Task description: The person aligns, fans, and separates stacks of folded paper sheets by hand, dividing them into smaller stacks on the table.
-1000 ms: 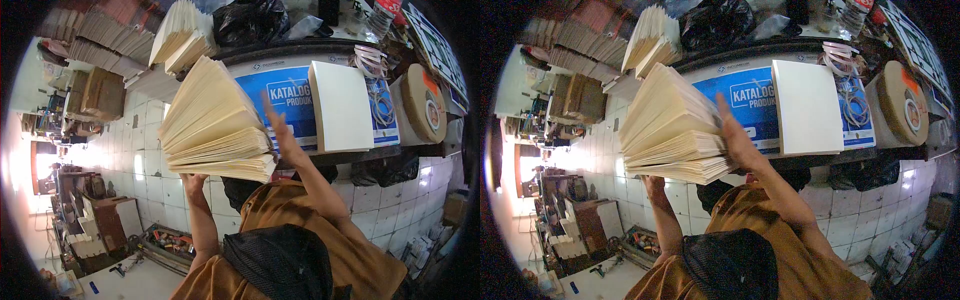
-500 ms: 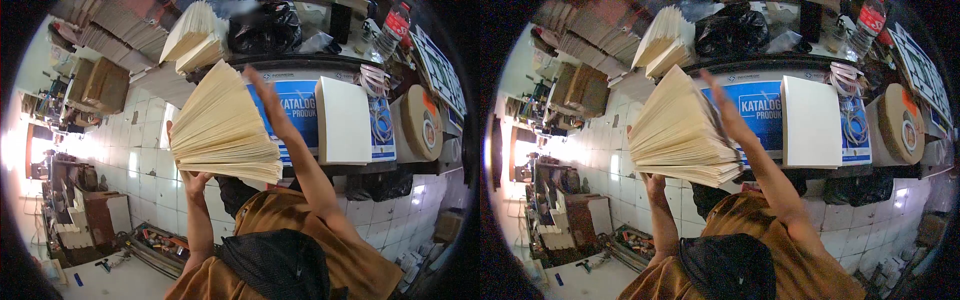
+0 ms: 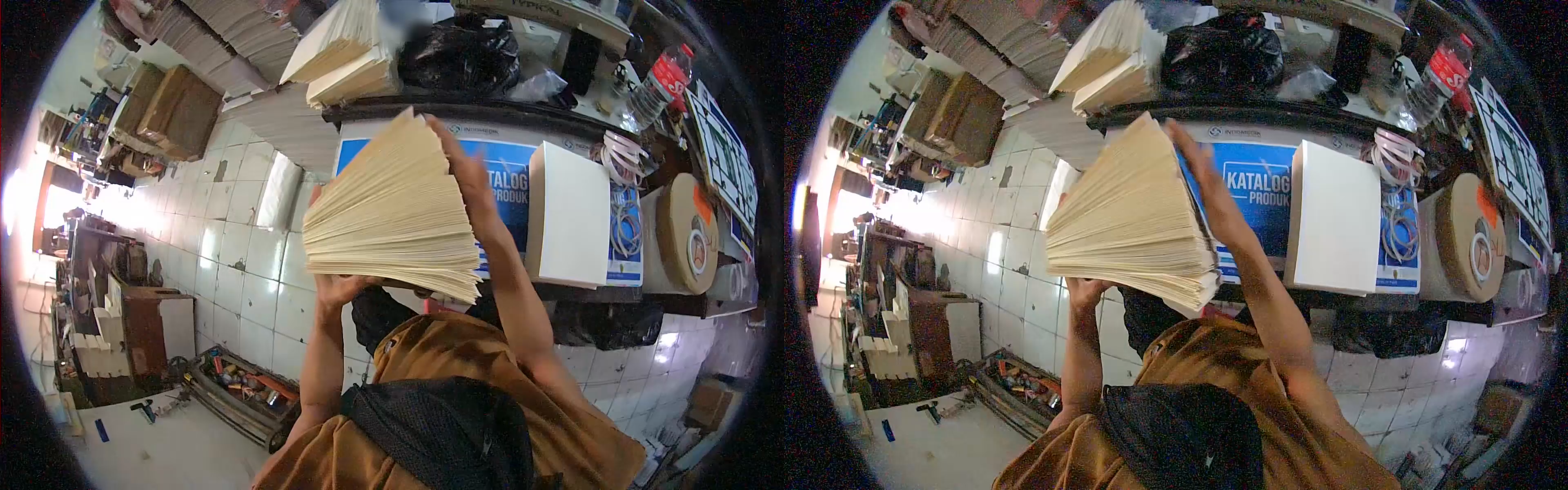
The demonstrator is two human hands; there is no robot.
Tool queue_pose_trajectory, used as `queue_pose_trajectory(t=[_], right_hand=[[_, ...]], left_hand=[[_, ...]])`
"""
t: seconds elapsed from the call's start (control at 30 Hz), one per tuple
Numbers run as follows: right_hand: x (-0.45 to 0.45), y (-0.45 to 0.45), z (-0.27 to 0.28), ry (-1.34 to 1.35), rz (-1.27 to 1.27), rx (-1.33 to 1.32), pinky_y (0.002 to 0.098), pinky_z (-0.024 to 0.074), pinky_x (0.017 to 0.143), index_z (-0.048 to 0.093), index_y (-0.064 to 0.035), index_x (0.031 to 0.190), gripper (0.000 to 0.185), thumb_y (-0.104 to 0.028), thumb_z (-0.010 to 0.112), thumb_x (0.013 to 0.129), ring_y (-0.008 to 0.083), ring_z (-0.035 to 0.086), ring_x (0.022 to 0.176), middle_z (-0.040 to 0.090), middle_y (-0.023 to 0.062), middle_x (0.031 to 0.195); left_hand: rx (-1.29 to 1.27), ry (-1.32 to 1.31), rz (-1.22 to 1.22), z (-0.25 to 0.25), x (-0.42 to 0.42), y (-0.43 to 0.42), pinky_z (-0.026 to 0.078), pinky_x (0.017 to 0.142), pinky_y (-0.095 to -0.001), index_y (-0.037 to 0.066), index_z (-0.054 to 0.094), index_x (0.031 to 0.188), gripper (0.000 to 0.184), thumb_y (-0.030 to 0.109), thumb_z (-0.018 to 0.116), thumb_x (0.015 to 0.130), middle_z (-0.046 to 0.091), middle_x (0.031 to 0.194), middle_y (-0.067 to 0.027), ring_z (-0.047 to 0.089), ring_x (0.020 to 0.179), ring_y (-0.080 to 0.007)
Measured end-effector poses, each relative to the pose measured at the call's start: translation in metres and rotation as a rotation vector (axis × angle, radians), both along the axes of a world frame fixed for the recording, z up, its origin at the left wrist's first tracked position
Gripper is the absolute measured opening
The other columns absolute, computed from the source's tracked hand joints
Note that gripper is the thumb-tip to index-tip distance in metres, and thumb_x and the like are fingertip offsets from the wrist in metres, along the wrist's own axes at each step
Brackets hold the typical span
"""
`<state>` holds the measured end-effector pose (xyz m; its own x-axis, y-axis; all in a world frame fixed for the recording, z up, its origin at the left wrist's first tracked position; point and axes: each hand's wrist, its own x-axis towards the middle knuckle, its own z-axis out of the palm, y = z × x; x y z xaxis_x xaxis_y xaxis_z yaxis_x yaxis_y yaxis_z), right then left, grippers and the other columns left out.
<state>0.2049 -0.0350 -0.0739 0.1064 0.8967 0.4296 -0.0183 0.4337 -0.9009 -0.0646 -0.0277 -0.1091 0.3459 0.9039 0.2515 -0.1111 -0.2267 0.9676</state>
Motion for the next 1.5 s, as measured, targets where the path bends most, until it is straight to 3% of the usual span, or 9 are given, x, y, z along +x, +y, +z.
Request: queue_pose_trajectory(t=[0.1, 0.3, 0.57, 0.73, 0.93, 1.1, 1.17, 1.23, 1.5], right_hand=[[0.0, -0.061, 0.051, -0.363, -0.383, 0.258, 0.0469, 0.0073, 0.119, 0.032, -0.005, 0.151, 0.091, -0.074, 0.03, 0.092, 0.0326, 0.022, 0.147, 0.029, 0.0209, 0.156], [-0.022, -0.129, 0.146, -1.457, -0.127, -0.193, 0.0546, 0.0107, 0.118, 0.044, -0.0001, 0.143, 0.099, -0.079, 0.038, 0.083, 0.0373, 0.03, 0.144, 0.041, 0.0203, 0.15], [-0.106, -0.105, 0.15, -1.264, -0.053, 0.056, 0.0517, 0.0107, 0.119, 0.044, -0.0005, 0.143, 0.098, -0.077, 0.04, 0.083, 0.0271, 0.033, 0.143, 0.041, 0.0154, 0.15], [-0.107, -0.109, 0.137, -1.295, -0.031, 0.018, 0.0498, 0.0126, 0.119, 0.052, -0.0037, 0.137, 0.084, -0.07, 0.044, 0.087, 0.0206, 0.036, 0.141, 0.045, 0.0091, 0.149], [-0.042, -0.15, 0.147, -1.391, -0.05, -0.107, 0.0513, 0.0156, 0.118, 0.041, -0.0001, 0.144, 0.09, -0.068, 0.048, 0.085, 0.0257, 0.04, 0.139, 0.043, 0.0163, 0.148], [0.007, -0.142, 0.058, -0.219, -0.354, 0.118, 0.046, 0.0127, 0.12, 0.025, 0.0027, 0.15, 0.107, -0.079, 0.038, 0.082, 0.0312, 0.027, 0.145, 0.027, 0.0198, 0.157], [0.001, -0.11, 0.031, 0.434, -0.22, 0.096, 0.0424, 0.0167, 0.119, 0.021, 0.0016, 0.153, 0.088, -0.061, 0.043, 0.095, 0.0277, 0.025, 0.146, 0.023, 0.0174, 0.159], [-0.016, -0.074, -0.053, -0.028, -0.172, -0.265, 0.0393, 0.0102, 0.12, 0.013, -0.0049, 0.156, 0.09, -0.069, 0.028, 0.095, 0.025, 0.016, 0.147, 0.016, 0.0123, 0.162], [-0.013, -0.049, -0.017, 0.422, -0.05, -0.148, 0.039, 0.0067, 0.12, 0.015, -0.0067, 0.156, 0.085, -0.068, 0.019, 0.097, 0.0255, 0.011, 0.149, 0.015, 0.0107, 0.162]], left_hand=[[-0.01, 0.009, -0.026, 0.027, 0.014, -0.005, 0.04, 0.108, -0.0434, -0.002, 0.015, 0.149, 0.119, 0.029, 0.092, 0.062, 0.038, 0.145, -0.0177, 0.044, 0.131, -0.0282], [-0.098, 0.026, -0.095, 0.04, 0.01, -0.001, 0.033, 0.114, -0.0441, 0.0, 0.003, 0.154, 0.139, 0.031, 0.096, 0.055, 0.03, 0.152, -0.0192, 0.036, 0.139, -0.03], [0.171, -0.079, -0.061, 0.048, 0.019, -0.001, 0.033, 0.114, -0.0478, 0.002, 0.022, 0.15, 0.11, 0.048, 0.083, 0.072, 0.034, 0.151, -0.0164, 0.038, 0.137, -0.027], [-0.399, -0.509, 0.116, 0.066, 0.049, -0.015, 0.029, 0.116, -0.0473, 0.001, 0.003, 0.154, 0.137, 0.042, 0.091, 0.058, 0.015, 0.158, -0.0217, 0.028, 0.143, -0.0324], [0.177, -0.113, -0.13, 0.047, 0.035, 0.0, 0.033, 0.114, -0.0495, 0.002, 0.004, 0.154, 0.135, 0.044, 0.091, 0.059, 0.013, 0.158, -0.0215, 0.026, 0.143, -0.0354], [0.255, -0.081, -0.154, 0.033, 0.033, 0.007, 0.034, 0.113, -0.0496, 0.001, 0.005, 0.154, 0.132, 0.036, 0.092, 0.06, 0.014, 0.158, -0.0215, 0.028, 0.143, -0.0352], [0.182, -0.153, -0.123, 0.037, 0.039, 0.003, 0.036, 0.112, -0.0482, 0.001, 0.007, 0.153, 0.13, 0.033, 0.092, 0.06, 0.02, 0.156, -0.0208, 0.032, 0.14, -0.0343], [0.065, -0.122, -0.114, 0.04, 0.038, -0.004, 0.039, 0.109, -0.0458, -0.001, 0.016, 0.151, 0.12, 0.028, 0.091, 0.061, 0.033, 0.149, -0.0193, 0.04, 0.135, -0.0319], [0.03, 0.107, 0.147, 0.023, 0.037, 0.004, 0.056, 0.083, -0.0357, -0.003, 0.061, 0.112, 0.06, 0.008, 0.091, 0.062, 0.069, 0.1, -0.0093, 0.067, 0.091, -0.0222]])
